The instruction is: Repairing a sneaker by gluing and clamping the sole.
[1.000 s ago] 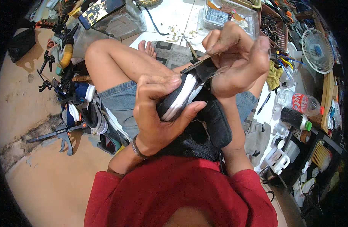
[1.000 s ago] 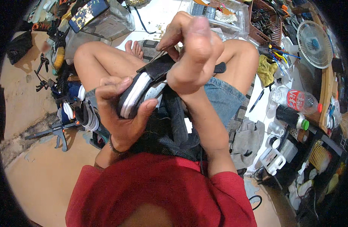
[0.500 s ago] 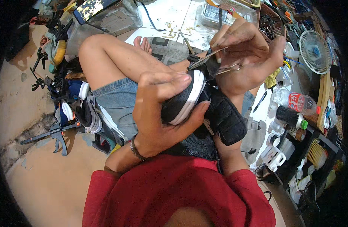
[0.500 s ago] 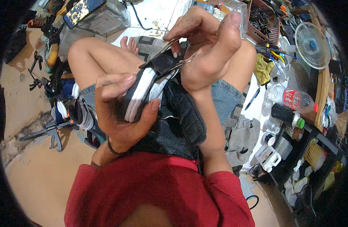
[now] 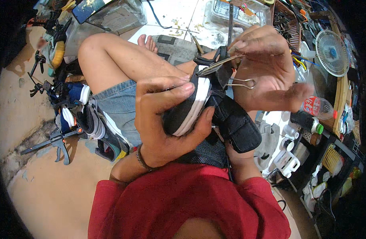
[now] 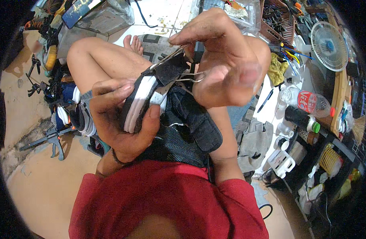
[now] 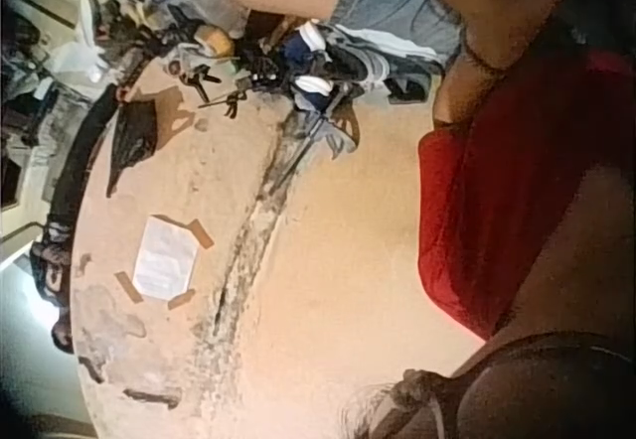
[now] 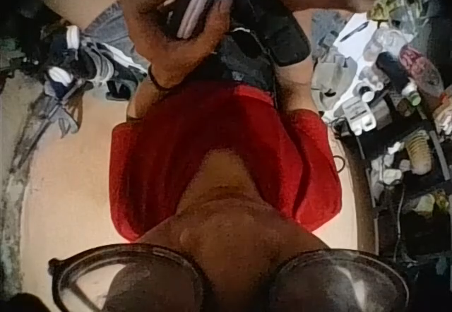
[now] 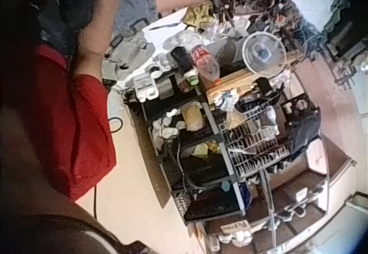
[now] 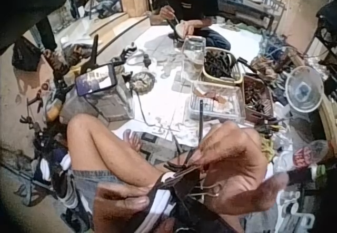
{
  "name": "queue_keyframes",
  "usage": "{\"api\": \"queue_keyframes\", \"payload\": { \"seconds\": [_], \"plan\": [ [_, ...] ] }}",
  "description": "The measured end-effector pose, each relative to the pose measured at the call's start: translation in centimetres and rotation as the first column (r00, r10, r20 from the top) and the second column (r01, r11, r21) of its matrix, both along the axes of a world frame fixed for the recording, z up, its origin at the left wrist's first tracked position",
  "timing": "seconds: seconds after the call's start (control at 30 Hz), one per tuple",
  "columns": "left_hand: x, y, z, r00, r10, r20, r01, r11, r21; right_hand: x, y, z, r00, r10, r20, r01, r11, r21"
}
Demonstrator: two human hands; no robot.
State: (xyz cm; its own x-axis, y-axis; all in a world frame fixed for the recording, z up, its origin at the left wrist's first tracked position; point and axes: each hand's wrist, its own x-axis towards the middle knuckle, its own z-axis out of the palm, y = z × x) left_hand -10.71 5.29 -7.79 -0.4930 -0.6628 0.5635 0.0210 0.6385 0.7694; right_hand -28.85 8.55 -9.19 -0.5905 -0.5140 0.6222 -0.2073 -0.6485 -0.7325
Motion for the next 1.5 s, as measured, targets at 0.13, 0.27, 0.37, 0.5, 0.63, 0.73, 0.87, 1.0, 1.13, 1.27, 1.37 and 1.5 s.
{"api": "queue_keyframes", "payload": {
  "seconds": [0.13,0.27,0.37,0.5,0.63,0.73,0.87,1.0,1.13,1.27,1.37,1.5],
  "plan": [
    [0.2,-0.1,-0.2,1.0,-0.003,0.018,0.003,1.0,-0.02,0.5,-0.6,-0.6,0.998,-0.068,-0.002,0.066,0.982,-0.179],
    [0.4,-0.1,-0.3,1.0,-0.025,-0.002,0.025,1.0,-0.006,1.2,0.1,-0.4,0.996,-0.016,0.087,0.029,0.988,-0.149],
    [0.7,-0.1,-0.8,0.999,-0.034,-0.039,0.035,0.999,0.034,2.1,0.1,-1.0,0.996,-0.045,0.077,0.058,0.984,-0.169],
    [1.2,-0.3,-0.8,0.999,-0.047,-0.022,0.047,0.998,0.039,2.9,-0.1,-1.3,0.987,-0.16,0.015,0.16,0.968,-0.192],
    [1.1,-0.5,-0.7,1.0,-0.017,-0.01,0.018,0.999,0.042,3.3,0.0,-1.1,0.989,-0.131,0.071,0.137,0.986,-0.092],
    [1.0,-0.7,-0.5,0.999,-0.043,0.007,0.042,0.999,0.03,2.9,0.2,-0.5,0.986,-0.129,0.106,0.132,0.991,-0.023],
    [0.8,-1.0,-0.8,0.999,-0.024,-0.038,0.026,0.998,0.056,0.2,1.2,1.1,0.973,0.025,-0.23,0.013,0.987,0.162],
    [0.9,-1.1,-0.8,0.998,-0.029,-0.058,0.034,0.995,0.091,-0.8,3.2,4.0,0.839,0.232,-0.492,0.029,0.884,0.466],
    [0.8,-1.6,-0.7,0.999,-0.045,-0.019,0.045,0.999,0.01,-2.5,4.0,5.3,0.776,0.336,-0.534,0.027,0.828,0.561],
    [0.9,-1.7,-0.8,0.999,-0.031,-0.035,0.033,0.998,0.047,-3.7,4.2,5.5,0.767,0.408,-0.495,-0.033,0.796,0.605],
    [1.3,-1.9,-1.3,0.998,-0.035,-0.052,0.036,0.999,0.017,-3.6,3.9,5.7,0.73,0.423,-0.537,-0.01,0.792,0.61],
    [1.7,-2.0,-1.2,0.998,-0.046,-0.048,0.047,0.999,0.027,-5.1,3.2,4.3,0.597,0.377,-0.708,-0.053,0.899,0.434]
  ]
}}
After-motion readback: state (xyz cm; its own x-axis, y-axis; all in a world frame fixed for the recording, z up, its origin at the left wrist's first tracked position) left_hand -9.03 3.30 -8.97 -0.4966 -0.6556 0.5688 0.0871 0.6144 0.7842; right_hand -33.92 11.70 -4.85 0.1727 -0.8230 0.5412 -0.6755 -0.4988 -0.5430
